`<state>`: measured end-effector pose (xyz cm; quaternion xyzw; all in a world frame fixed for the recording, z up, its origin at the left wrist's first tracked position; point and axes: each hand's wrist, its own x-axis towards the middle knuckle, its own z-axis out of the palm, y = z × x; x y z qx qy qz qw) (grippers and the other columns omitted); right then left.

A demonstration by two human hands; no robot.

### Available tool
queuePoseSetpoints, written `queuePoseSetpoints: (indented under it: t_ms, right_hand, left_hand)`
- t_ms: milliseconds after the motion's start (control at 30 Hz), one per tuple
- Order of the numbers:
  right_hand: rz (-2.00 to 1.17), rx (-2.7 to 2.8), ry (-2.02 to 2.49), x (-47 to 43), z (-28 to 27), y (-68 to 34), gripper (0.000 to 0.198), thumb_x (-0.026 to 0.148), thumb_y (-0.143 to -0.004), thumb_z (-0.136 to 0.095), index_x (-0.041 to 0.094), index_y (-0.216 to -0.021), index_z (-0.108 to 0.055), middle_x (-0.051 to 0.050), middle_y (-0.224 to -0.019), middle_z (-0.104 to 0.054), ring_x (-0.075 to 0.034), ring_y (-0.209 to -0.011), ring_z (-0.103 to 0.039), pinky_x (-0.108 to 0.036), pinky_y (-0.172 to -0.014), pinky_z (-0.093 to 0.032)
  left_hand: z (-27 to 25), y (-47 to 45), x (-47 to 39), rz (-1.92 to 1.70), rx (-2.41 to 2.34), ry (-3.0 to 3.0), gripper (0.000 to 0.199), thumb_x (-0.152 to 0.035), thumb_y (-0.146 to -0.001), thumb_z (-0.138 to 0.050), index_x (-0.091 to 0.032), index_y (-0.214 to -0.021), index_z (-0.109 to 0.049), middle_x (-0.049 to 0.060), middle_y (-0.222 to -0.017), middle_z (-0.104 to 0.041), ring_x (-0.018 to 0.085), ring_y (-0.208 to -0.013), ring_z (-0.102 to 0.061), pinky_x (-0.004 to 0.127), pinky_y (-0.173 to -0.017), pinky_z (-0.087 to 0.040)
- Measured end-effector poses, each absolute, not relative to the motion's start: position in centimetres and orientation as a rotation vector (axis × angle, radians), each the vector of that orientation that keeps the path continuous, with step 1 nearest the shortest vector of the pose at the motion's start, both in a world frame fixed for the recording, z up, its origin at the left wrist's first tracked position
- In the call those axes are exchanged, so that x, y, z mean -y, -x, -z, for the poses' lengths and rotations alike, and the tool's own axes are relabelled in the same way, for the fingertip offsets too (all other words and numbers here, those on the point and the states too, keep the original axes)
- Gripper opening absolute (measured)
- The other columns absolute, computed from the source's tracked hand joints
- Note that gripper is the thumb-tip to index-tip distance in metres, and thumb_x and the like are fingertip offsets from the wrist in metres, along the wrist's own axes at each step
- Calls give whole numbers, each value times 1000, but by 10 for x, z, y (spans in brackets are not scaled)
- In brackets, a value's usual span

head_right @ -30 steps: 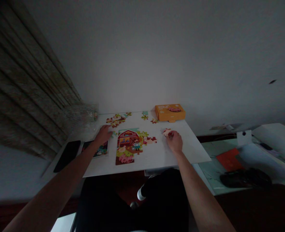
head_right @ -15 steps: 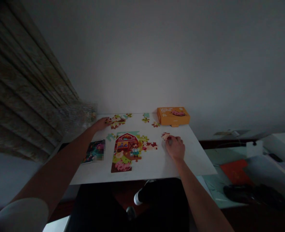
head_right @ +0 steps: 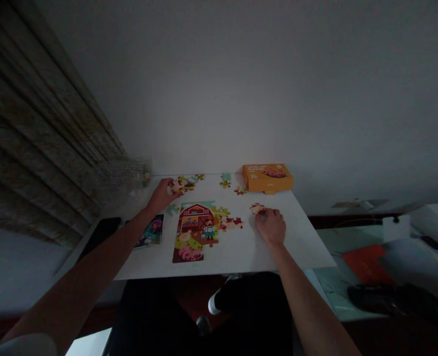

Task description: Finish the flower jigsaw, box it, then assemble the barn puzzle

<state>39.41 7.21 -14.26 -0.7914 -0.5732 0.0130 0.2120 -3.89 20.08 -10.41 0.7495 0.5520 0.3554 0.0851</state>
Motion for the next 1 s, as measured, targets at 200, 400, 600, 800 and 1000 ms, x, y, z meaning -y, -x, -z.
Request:
queuePoseSetpoints:
  t_ms: [200, 400, 600, 800, 1000]
  right_hand:
    - [-18, 1598, 2212, -71, 138, -393, 40, 40, -92, -58, 11, -117, -71, -22, -114, -66, -36, -103, -65, -42, -84, -48]
    - [-22, 1578, 2178, -69, 140, -390, 35, 38, -92, -57, 15, -112, -75, -19, -113, -66, -34, -103, -63, -41, -87, -46]
    - [-205, 1321, 2004, -67, 139, -397, 42, 48, -90, -56, 12, -108, -71, -19, -113, -66, -27, -93, -60, -39, -89, -47]
    - [-454, 1002, 1568, -36, 127, -362, 53, 71, -84, -58, 19, -92, -66, -8, -84, -69, -20, -71, -58, -34, -72, -50]
    - [-1088, 853, 1206, 16, 105, -291, 54, 68, -78, -73, 23, -108, -67, -4, -87, -74, -18, -62, -65, -28, -55, -49]
  left_hand:
    - [99, -6, -131, -1306, -1370, -2222, 51, -18, -81, -76, -23, -125, -52, 6, -117, -64, 21, -111, -65, 37, -101, -53]
    - [95, -40, -74, -1364, -1318, -2137, 48, -22, -85, -75, -24, -127, -53, 6, -119, -66, 20, -110, -68, 35, -99, -55]
    - [98, -83, -30, -1495, -1297, -2133, 50, -27, -87, -76, -26, -131, -50, 8, -122, -68, 23, -114, -69, 39, -96, -59]
    - [104, -116, -3, -1432, -1282, -2150, 50, -29, -90, -74, -28, -133, -48, 9, -123, -67, 24, -113, -70, 42, -99, -60]
    - [110, -128, 5, -1450, -1215, -2206, 48, -28, -92, -73, -27, -133, -48, 10, -124, -66, 25, -121, -67, 45, -104, -58]
